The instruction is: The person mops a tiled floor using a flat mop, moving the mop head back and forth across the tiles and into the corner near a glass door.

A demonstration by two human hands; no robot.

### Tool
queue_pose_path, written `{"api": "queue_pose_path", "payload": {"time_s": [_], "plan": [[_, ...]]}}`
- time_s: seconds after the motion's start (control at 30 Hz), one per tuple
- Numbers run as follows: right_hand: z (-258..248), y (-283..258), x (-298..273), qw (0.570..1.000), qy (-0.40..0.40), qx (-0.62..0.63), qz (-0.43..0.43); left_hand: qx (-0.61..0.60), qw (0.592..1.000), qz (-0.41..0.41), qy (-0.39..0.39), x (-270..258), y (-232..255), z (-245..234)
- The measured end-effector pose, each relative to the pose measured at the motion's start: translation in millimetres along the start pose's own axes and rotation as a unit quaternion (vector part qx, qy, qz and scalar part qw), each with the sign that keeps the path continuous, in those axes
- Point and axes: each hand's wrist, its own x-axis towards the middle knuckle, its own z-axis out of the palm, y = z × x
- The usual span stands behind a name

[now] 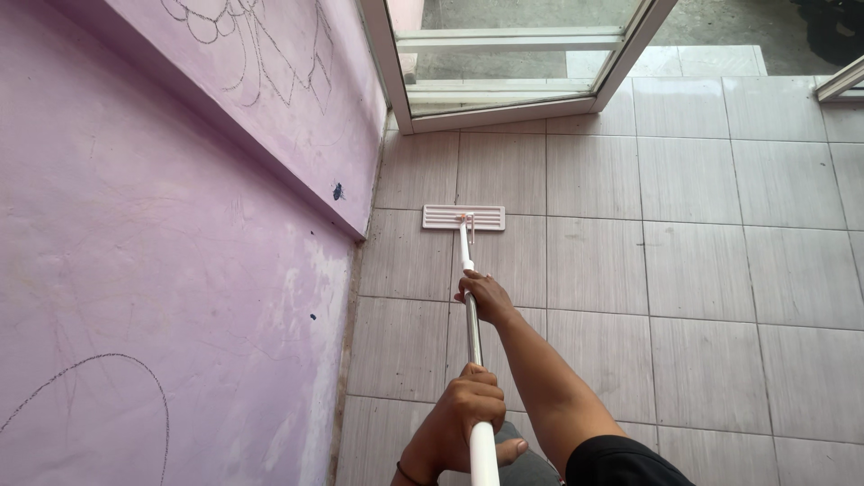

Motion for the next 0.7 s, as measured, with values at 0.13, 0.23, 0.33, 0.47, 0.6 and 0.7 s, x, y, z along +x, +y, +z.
{"api": "queue_pose_path", "payload": {"time_s": [0.13,0.23,0.33,0.47,0.6,0.7], "plan": [[-2.2,6.1,-10.4,0.999,-0.026,0.035,0.026,0.008,1.0,-0.019,-0.024,2.4,-0.7,11.0],[8.5,11.6,-24.9,0.999,0.007,0.027,-0.017,0.017,0.998,-0.027,-0.06,-5.2,9.6,21.4],[23.9,11.4,-58.3,0.999,0.022,0.02,-0.038,0.018,0.995,-0.048,-0.087,-34.0,27.2,29.9],[29.2,0.3,-104.9,0.999,-0.007,0.033,-0.014,0.006,0.996,-0.048,-0.076,-73.2,41.1,43.7],[42.6,-21.3,-154.9,0.999,-0.023,0.02,-0.014,0.019,0.995,-0.038,-0.094,-118.4,52.7,63.2],[53.8,-26.7,-193.6,0.999,-0.044,0.031,-0.005,0.026,0.994,-0.011,-0.102,-153.9,56.2,82.0]]}}
